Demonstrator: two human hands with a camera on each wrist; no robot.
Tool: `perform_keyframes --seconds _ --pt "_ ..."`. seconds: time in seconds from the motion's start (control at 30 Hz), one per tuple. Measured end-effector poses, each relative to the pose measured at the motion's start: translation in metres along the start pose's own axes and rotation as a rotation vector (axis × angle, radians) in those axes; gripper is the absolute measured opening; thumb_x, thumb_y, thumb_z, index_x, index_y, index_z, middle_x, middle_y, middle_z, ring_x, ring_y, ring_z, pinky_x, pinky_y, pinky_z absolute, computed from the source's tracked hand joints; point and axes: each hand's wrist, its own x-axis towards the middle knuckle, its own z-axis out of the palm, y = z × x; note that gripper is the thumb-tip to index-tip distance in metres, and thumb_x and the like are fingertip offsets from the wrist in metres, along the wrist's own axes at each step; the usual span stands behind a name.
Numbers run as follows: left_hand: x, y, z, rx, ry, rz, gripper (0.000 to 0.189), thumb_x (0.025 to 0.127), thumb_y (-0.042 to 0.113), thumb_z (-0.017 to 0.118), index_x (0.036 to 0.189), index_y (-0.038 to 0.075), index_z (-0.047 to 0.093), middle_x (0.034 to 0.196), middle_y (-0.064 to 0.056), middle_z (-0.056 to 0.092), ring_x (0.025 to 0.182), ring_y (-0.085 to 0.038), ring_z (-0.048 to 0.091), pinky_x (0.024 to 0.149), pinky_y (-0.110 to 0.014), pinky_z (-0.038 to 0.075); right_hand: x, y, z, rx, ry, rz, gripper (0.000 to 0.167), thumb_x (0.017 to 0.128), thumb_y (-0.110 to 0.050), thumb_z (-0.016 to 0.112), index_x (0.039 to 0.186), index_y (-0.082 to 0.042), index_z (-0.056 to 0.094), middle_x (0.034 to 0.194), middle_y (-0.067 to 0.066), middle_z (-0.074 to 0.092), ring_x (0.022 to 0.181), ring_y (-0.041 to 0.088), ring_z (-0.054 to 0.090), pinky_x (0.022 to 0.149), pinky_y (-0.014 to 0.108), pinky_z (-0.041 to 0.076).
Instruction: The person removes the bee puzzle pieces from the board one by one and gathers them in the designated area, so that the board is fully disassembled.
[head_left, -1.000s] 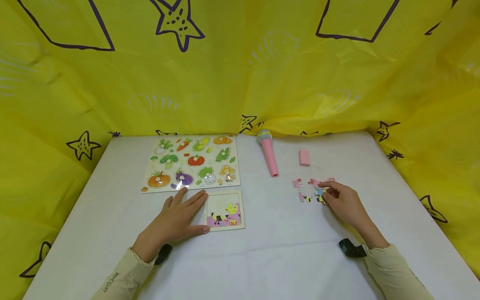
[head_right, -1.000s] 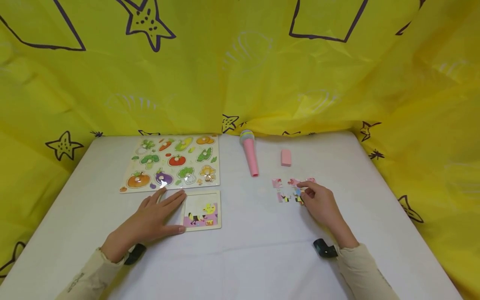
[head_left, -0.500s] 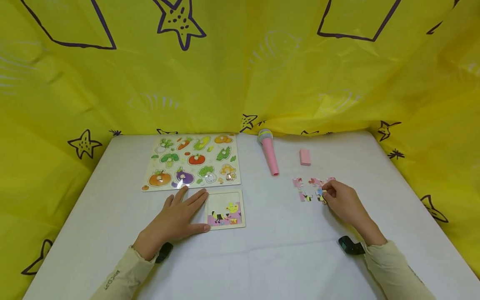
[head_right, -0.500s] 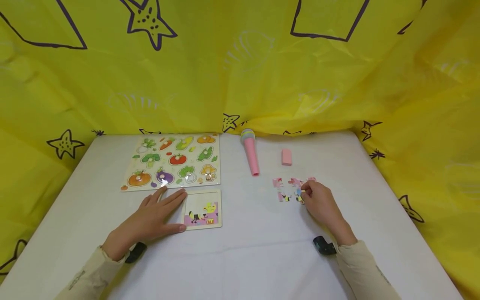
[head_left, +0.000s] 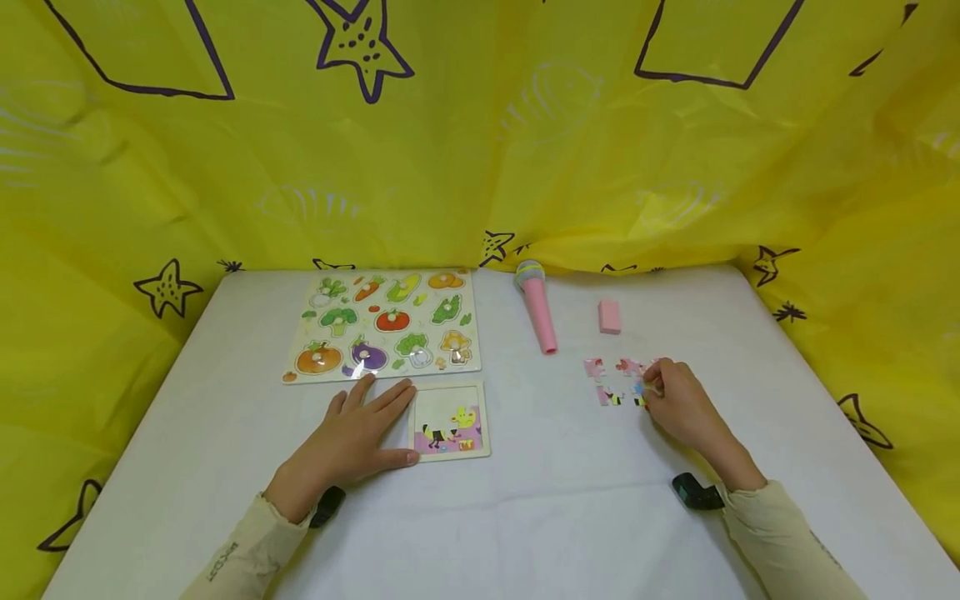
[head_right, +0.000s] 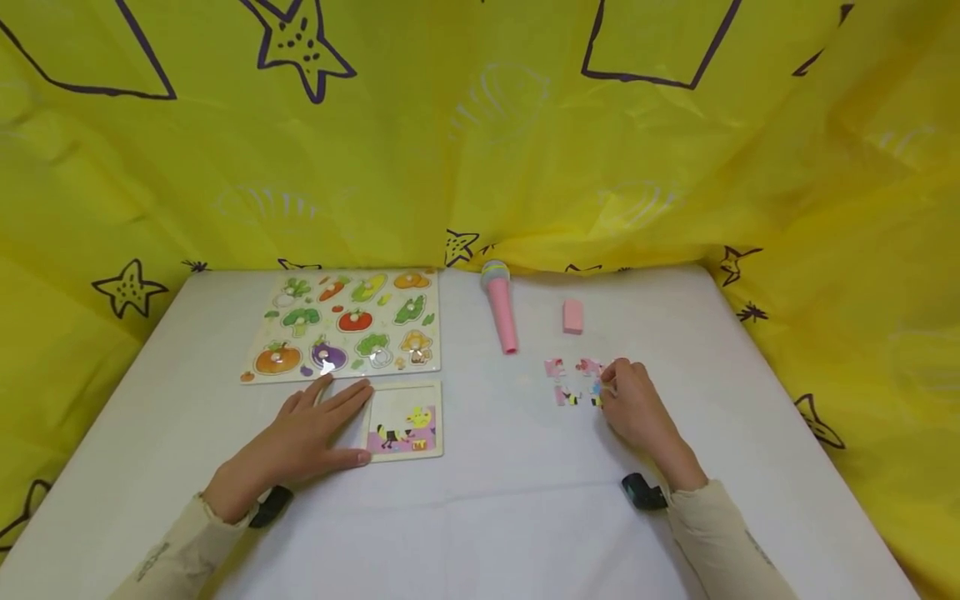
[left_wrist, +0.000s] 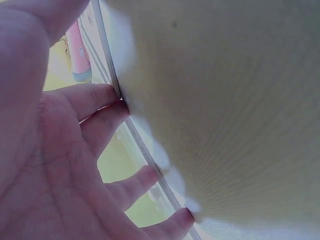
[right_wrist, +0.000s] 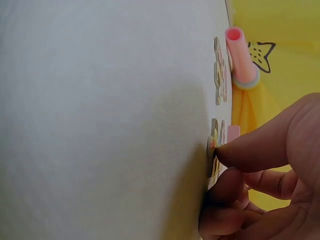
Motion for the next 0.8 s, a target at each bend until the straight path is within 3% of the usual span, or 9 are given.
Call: perform_keyframes --seconds 0.3,0.53,0.8 --pt "0.000 0.002 -0.003 0.000 -0.008 -0.003 0.093 0.095 0.055 0.077 0.167 0.010 0.039 0.172 -0.007 0.036 0.156 -0.053 0.018 0.117 -0.078 0.020 -0.003 -0.012 0.001 0.020 0.055 -0.038 0.013 0.098 0.004 0.065 0.108 0.010 0.062 0.096 0.018 0.054 0.094 0.035 0.050 0.078 0.046 0.044" --pt "0.002 0.001 -0.002 0.010 -0.004 0.006 0.093 0.095 0.055 0.078 0.167 0.010 0.040 0.172 -0.007 0.036 0.155 -0.054 0.019 0.117 -0.078 0.021 0.002 -0.036 0.015 0.091 0.086 -0.139 0.011 0.097 0.005 0.064 0.107 0.008 0.067 0.092 0.012 0.059 0.085 0.025 0.053 0.073 0.038 0.046" --pt "0.000 0.001 -0.001 -0.018 -0.020 -0.012 0.093 0.095 0.054 0.078 0.167 0.010 0.040 0.172 -0.007 0.036 0.156 -0.054 0.018 0.117 -0.078 0.019 0.008 -0.070 0.044 0.179 0.025 -0.216 0.009 0.099 0.003 0.065 0.106 0.004 0.069 0.097 0.010 0.063 0.083 0.020 0.060 0.076 0.039 0.052"
